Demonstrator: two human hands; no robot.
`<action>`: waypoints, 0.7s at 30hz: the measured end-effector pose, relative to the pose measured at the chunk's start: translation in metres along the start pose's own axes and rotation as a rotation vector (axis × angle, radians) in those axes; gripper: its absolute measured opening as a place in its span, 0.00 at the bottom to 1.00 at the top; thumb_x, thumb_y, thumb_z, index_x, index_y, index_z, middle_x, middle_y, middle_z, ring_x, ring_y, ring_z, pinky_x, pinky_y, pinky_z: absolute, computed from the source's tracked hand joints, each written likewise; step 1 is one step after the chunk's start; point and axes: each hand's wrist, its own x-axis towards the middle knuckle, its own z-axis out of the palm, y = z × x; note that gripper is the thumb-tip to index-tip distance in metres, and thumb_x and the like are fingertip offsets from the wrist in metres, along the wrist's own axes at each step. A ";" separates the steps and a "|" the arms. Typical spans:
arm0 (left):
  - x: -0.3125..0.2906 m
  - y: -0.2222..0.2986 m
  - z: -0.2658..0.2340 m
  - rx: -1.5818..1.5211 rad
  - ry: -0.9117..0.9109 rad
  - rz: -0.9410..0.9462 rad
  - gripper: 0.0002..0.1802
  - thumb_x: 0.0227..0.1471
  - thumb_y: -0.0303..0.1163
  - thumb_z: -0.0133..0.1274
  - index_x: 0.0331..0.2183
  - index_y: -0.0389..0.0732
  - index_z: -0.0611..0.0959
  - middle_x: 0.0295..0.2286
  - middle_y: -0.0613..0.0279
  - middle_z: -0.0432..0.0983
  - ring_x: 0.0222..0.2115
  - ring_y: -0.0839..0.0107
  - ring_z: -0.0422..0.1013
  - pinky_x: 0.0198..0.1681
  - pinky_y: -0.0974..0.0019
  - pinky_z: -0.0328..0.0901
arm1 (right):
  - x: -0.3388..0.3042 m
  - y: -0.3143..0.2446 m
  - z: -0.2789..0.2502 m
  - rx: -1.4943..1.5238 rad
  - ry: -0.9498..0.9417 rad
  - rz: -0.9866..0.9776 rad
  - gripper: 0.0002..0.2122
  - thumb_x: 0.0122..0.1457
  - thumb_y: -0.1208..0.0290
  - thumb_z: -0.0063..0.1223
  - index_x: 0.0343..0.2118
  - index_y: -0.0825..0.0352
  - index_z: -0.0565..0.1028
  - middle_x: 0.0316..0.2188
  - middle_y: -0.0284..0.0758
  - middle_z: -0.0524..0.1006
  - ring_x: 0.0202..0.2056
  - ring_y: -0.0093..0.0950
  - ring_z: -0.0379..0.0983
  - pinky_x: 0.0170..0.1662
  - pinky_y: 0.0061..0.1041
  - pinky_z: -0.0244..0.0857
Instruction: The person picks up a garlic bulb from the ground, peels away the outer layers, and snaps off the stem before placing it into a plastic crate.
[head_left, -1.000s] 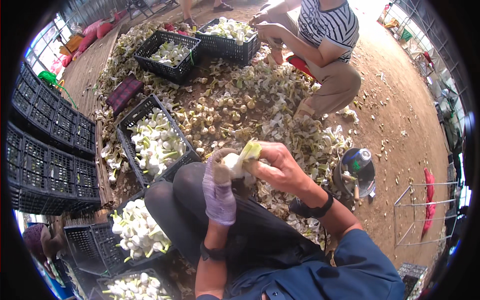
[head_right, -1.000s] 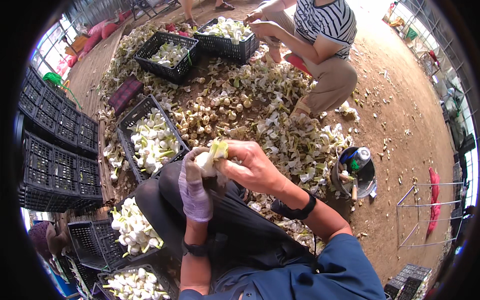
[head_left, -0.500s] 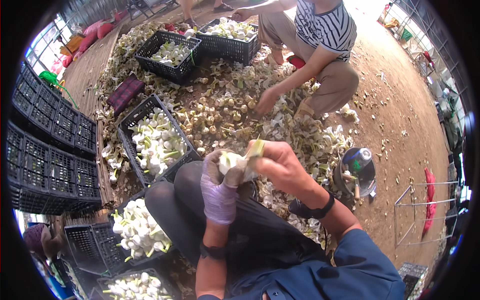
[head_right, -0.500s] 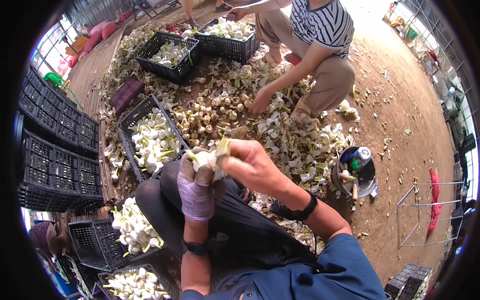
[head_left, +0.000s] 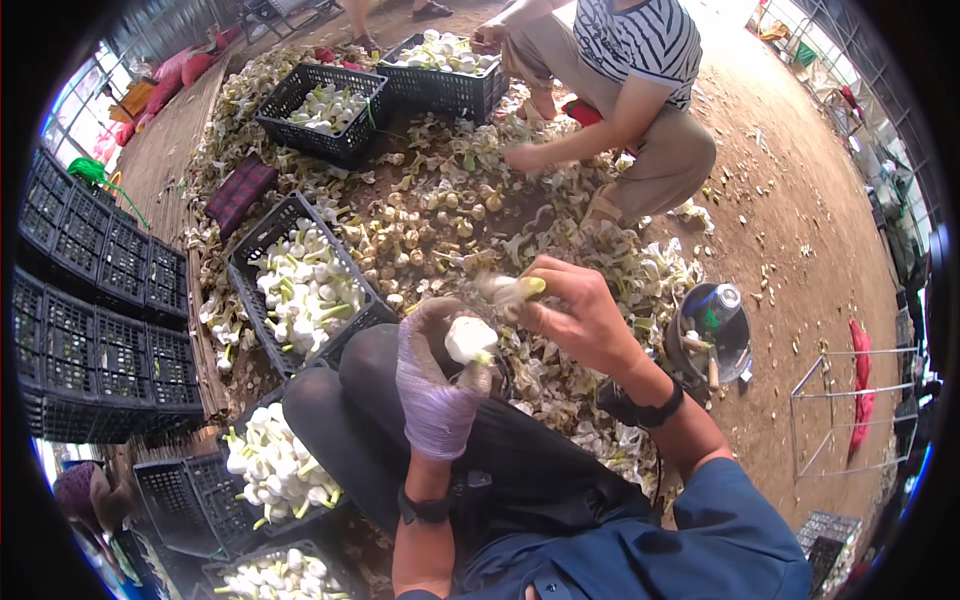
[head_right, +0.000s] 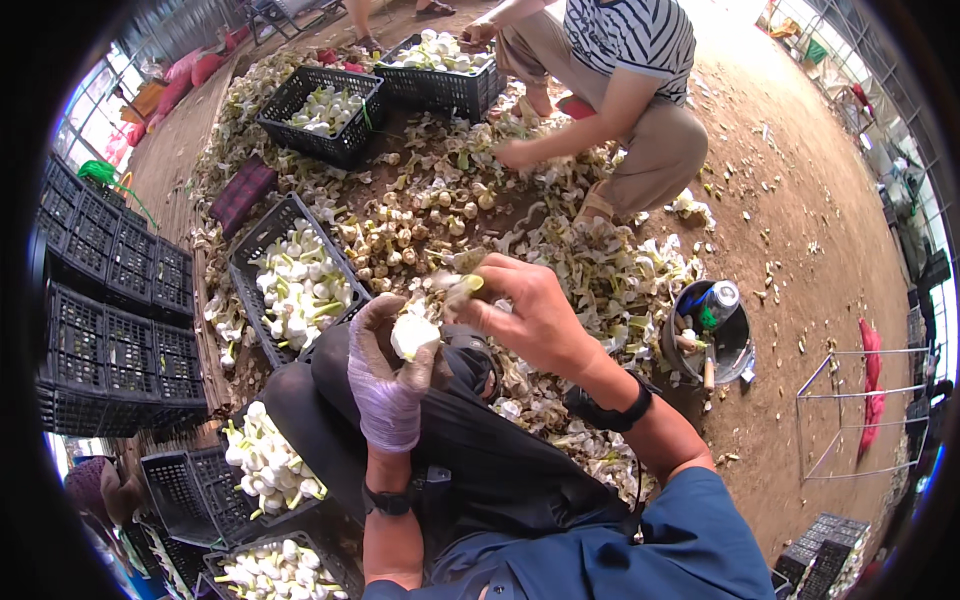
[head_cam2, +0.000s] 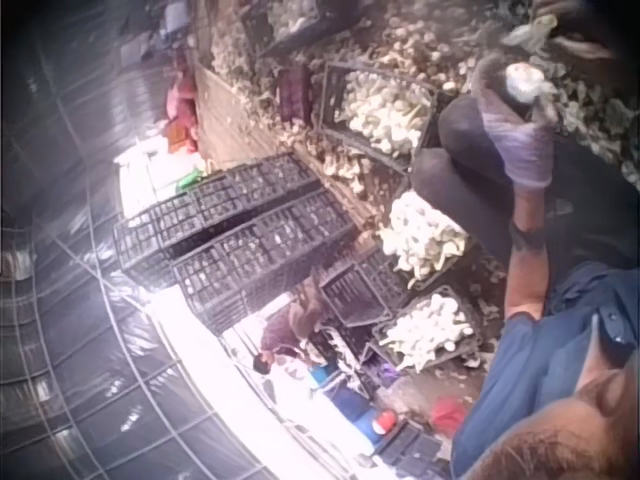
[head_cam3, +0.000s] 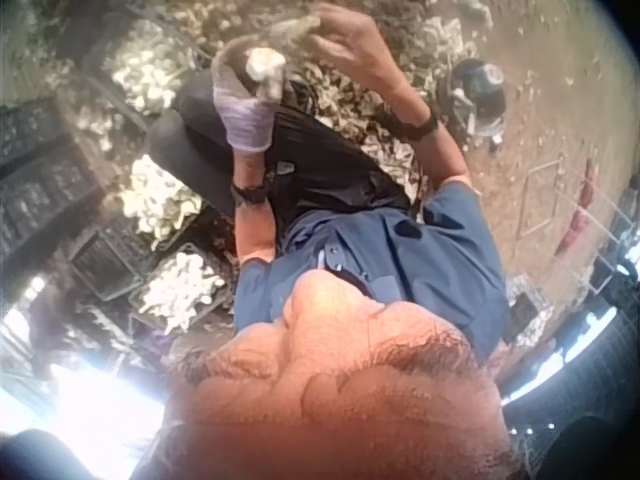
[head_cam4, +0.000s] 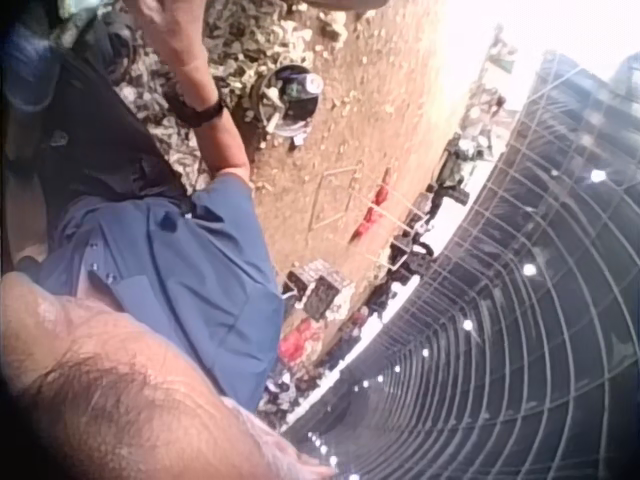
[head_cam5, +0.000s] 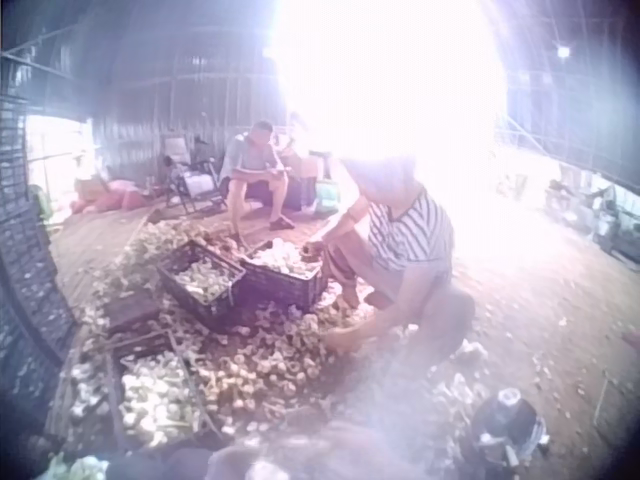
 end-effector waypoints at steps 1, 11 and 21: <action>-0.001 -0.003 -0.003 0.004 0.000 -0.002 0.27 0.49 0.23 0.64 0.51 0.38 0.74 0.40 0.60 0.78 0.36 0.76 0.76 0.37 0.71 0.73 | 0.002 -0.011 -0.001 0.004 0.002 0.001 0.12 0.59 0.69 0.64 0.42 0.69 0.79 0.34 0.40 0.77 0.34 0.41 0.78 0.37 0.31 0.72; -0.006 -0.009 0.005 0.377 -0.006 0.133 0.28 0.49 0.23 0.66 0.51 0.32 0.74 0.45 0.56 0.76 0.45 0.71 0.74 0.47 0.68 0.73 | -0.002 -0.023 -0.006 -0.375 0.023 -0.328 0.12 0.43 0.78 0.64 0.33 0.67 0.77 0.30 0.37 0.74 0.31 0.39 0.75 0.35 0.36 0.70; -0.003 -0.008 0.003 0.174 -0.011 0.008 0.28 0.51 0.23 0.63 0.54 0.33 0.75 0.42 0.56 0.79 0.41 0.72 0.76 0.43 0.68 0.73 | 0.003 -0.021 0.003 -0.321 0.068 -0.258 0.13 0.41 0.80 0.63 0.32 0.70 0.76 0.30 0.40 0.75 0.32 0.42 0.75 0.35 0.36 0.70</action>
